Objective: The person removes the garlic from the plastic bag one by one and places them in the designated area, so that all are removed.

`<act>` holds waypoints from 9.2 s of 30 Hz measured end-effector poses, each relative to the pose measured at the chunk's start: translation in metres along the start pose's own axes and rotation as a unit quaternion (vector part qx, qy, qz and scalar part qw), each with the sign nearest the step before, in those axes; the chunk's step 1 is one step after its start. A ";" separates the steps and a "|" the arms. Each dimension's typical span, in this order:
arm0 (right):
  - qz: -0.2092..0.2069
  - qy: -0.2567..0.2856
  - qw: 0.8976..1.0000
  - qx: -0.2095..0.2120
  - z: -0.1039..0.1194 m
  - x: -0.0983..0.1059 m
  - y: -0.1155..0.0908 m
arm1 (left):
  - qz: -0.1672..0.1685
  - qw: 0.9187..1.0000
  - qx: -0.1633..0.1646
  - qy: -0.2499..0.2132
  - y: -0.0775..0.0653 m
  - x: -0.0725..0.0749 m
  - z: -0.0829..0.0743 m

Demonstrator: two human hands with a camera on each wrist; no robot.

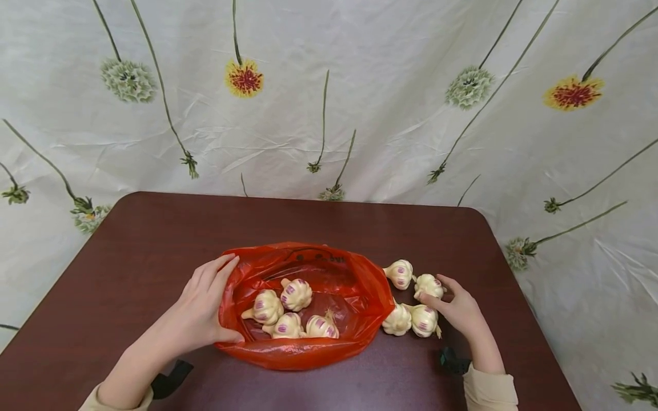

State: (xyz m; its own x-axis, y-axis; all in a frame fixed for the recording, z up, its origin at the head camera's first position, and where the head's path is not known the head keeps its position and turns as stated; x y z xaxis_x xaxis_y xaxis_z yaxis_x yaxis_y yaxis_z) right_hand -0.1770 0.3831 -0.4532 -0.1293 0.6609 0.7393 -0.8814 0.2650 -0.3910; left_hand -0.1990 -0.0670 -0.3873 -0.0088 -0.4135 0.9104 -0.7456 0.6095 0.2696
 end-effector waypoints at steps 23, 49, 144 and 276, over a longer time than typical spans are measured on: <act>-0.118 0.018 0.965 0.232 0.159 -0.006 -0.080 | -0.002 1.000 -0.007 0.005 0.001 0.003 -0.002; 0.151 -0.115 0.950 0.249 0.201 -0.106 -0.060 | -0.013 1.000 -0.015 0.000 -0.002 0.003 -0.001; -0.057 0.005 0.998 0.032 0.021 -0.043 -0.092 | 0.009 1.000 0.004 -0.019 -0.001 0.000 0.000; 0.039 0.107 0.963 0.244 0.194 -0.019 -0.062 | 0.010 1.000 0.001 -0.017 0.004 -0.003 -0.001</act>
State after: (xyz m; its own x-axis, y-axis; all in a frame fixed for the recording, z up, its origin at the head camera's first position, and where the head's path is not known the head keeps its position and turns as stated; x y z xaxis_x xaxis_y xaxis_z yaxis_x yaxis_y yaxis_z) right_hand -0.2084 0.2179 -0.3368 -0.1540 0.8083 0.5682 -0.9880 -0.1190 -0.0985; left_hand -0.2015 -0.0627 -0.3889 -0.0455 -0.4239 0.9046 -0.7463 0.6164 0.2513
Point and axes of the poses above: each hand's wrist, its own y-axis towards the middle knuckle, its own x-axis out of the back of the hand, z = x × y, the point moved 7 cm from there along y, towards the middle knuckle, and after that the axes turned 10 degrees about -x, right-handed, at the moved point
